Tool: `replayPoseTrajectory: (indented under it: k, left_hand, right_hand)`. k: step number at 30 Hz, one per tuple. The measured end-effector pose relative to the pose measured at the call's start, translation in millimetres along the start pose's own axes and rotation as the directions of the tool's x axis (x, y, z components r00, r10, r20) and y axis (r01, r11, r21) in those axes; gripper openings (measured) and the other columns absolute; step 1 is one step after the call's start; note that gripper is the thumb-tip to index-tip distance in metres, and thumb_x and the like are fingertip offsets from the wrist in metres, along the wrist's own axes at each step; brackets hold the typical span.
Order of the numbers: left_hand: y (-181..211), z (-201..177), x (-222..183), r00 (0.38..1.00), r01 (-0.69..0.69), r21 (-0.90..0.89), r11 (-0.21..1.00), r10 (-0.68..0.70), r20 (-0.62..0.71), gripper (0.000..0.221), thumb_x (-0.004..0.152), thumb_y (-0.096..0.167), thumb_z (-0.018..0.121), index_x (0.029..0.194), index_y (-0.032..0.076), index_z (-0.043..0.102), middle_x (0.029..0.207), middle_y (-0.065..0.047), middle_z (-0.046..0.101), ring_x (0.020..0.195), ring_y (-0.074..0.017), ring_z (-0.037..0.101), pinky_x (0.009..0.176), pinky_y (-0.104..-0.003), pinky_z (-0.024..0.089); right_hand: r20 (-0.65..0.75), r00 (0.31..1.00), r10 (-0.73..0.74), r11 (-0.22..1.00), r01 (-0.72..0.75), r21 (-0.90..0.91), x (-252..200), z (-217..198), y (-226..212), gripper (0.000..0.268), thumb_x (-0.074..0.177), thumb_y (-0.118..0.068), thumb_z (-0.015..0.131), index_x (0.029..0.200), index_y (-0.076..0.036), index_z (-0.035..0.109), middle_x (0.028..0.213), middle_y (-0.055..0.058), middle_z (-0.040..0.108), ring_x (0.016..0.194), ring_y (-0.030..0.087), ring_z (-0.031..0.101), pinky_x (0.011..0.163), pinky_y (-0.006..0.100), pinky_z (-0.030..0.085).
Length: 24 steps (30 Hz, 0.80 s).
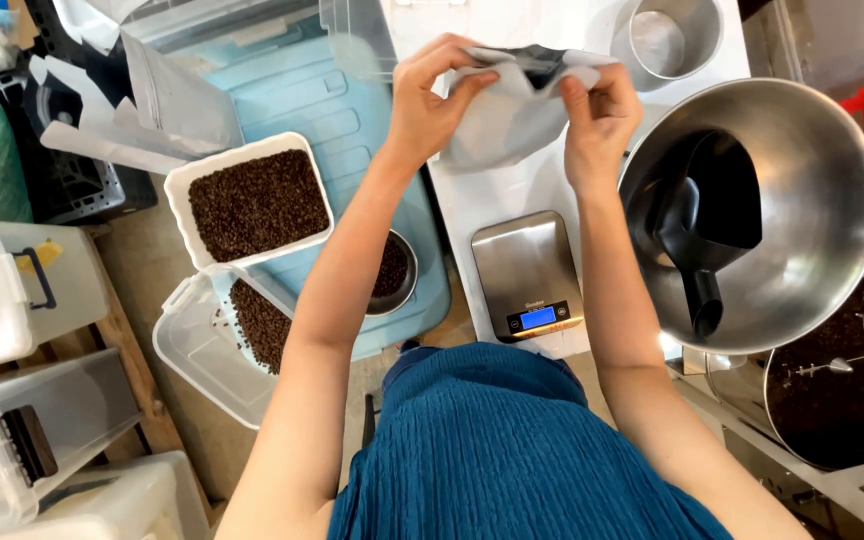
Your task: Weighing roasted coffee beans on a scale, filling bags, and inspecting beans in a cooling tray.
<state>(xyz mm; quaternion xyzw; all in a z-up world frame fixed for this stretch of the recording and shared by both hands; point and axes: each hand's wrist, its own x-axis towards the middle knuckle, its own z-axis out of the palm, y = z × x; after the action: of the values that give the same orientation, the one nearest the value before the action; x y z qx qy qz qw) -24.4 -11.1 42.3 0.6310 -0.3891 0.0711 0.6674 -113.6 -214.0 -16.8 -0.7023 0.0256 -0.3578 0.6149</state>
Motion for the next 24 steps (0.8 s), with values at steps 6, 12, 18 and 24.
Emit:
replayPoseTrajectory:
  k: [6, 12, 18, 24]
  left_hand:
    - [-7, 24, -14, 0.955, 0.127, 0.123, 0.984, -0.088, -0.282, 0.029, 0.090, 0.017, 0.079, 0.075, 0.011, 0.055, 0.067, 0.004, 0.044, 0.064, -0.0098, 0.036, 0.058, -0.025, 0.029]
    - [-17, 10, -47, 0.900, 0.386, -0.215, 0.897, -0.418, -0.126, 0.070, 0.083, 0.013, 0.090, 0.121, 0.019, 0.031, 0.092, -0.009, 0.069, 0.089, -0.0203, 0.071, 0.079, -0.029, 0.054]
    - [-22, 4, -44, 0.997, 0.078, 0.255, 0.964, -0.076, -0.020, 0.022, 0.084, -0.010, 0.059, 0.092, 0.007, 0.069, 0.081, 0.001, 0.068, 0.066, -0.0131, 0.056, 0.057, -0.026, 0.042]
    - [-25, -1, -24, 0.947, 0.286, 0.118, 0.951, -0.261, -0.187, 0.011, 0.091, 0.017, 0.080, 0.090, 0.008, 0.072, 0.069, 0.005, 0.058, 0.063, -0.0086, 0.043, 0.057, -0.024, 0.034]
  right_hand:
    - [0.110, 0.990, 0.091, 0.979, -0.110, 0.174, 11, -15, -7, 0.029, 0.103, -0.028, 0.074, 0.095, -0.010, 0.053, 0.079, -0.003, 0.048, 0.069, 0.008, 0.034, 0.064, 0.027, 0.025]
    - [0.278, 0.953, 0.122, 0.991, -0.102, -0.087, 9, -16, -38, 0.113, 0.080, -0.026, 0.098, 0.162, -0.007, 0.023, 0.167, 0.007, 0.022, 0.155, 0.023, 0.036, 0.120, 0.037, 0.051]
    - [0.343, 0.904, 0.257, 0.943, -0.157, -0.294, 6, -8, -36, 0.022, 0.102, 0.001, 0.081, 0.088, -0.005, 0.065, 0.082, 0.000, 0.060, 0.077, 0.012, 0.051, 0.071, 0.027, 0.039]
    - [0.267, 0.961, 0.069, 0.946, 0.022, -0.324, 20, 12, -35, 0.017, 0.107, -0.010, 0.072, 0.094, -0.001, 0.068, 0.088, 0.009, 0.063, 0.082, 0.020, 0.058, 0.076, 0.032, 0.044]
